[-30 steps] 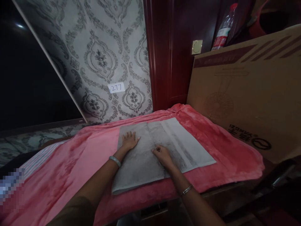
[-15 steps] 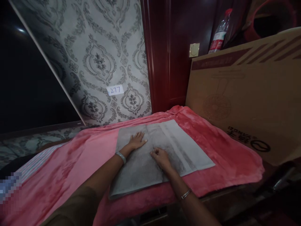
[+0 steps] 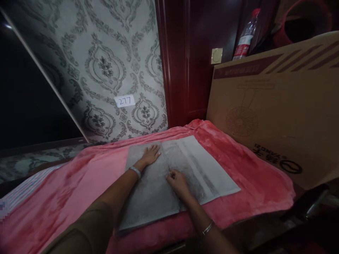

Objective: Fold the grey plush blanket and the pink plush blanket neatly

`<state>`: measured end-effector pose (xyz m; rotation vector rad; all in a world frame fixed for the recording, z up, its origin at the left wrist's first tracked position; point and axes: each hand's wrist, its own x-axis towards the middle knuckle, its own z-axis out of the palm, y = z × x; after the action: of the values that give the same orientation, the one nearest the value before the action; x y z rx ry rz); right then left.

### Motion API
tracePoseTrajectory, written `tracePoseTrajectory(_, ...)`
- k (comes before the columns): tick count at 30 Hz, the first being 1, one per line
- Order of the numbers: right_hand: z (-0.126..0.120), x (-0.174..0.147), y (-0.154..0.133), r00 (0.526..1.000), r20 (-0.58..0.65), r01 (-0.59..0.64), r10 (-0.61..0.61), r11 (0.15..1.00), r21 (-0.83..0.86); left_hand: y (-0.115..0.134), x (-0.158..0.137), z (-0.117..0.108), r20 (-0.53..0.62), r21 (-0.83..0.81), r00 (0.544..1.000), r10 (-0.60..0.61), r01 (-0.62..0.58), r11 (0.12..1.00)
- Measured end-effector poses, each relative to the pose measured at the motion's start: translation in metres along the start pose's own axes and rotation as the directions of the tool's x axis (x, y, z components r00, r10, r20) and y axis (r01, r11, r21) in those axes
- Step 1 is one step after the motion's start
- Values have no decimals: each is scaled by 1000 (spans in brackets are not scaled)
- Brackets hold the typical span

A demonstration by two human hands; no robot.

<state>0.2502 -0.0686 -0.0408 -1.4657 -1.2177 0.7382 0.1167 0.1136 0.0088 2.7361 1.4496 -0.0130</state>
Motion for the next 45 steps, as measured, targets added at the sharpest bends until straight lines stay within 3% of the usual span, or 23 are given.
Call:
tracePoseTrajectory(11, 1, -2, -3, 1000, 21, -14, 13, 1000, 18, -14, 43, -11, -186, 9, 973, -138, 142, 990)
tracePoseTrajectory(21, -5, -6, 1, 999, 10, -51, 51, 999, -1, -19, 71, -6, -178, -34, 960, -217, 215, 976)
tracePoseTrajectory(28, -8, -11, 1, 992, 49, -117, 118, 993, -4, -3, 55, -8, -289, -6, 941, -177, 183, 983)
tracePoseTrajectory(32, -12, -11, 1, 993, 56, -98, 99, 995, -21, 2, 41, -18, -208, 8, 969, -132, 136, 991)
tracePoseTrajectory(37, -19, -28, -5, 992, 113, 58, -48, 994, -90, 4, 3, -26, -143, 20, 989, -38, 41, 999)
tracePoseTrajectory(41, -26, -46, -10, 987, 138, 96, -78, 987, -128, 8, -36, -8, -53, 22, 997, 50, -49, 999)
tracePoseTrajectory(45, -33, -56, -12, 991, 133, 27, -17, 997, -74, 11, -58, 14, -23, 15, 997, 73, -72, 997)
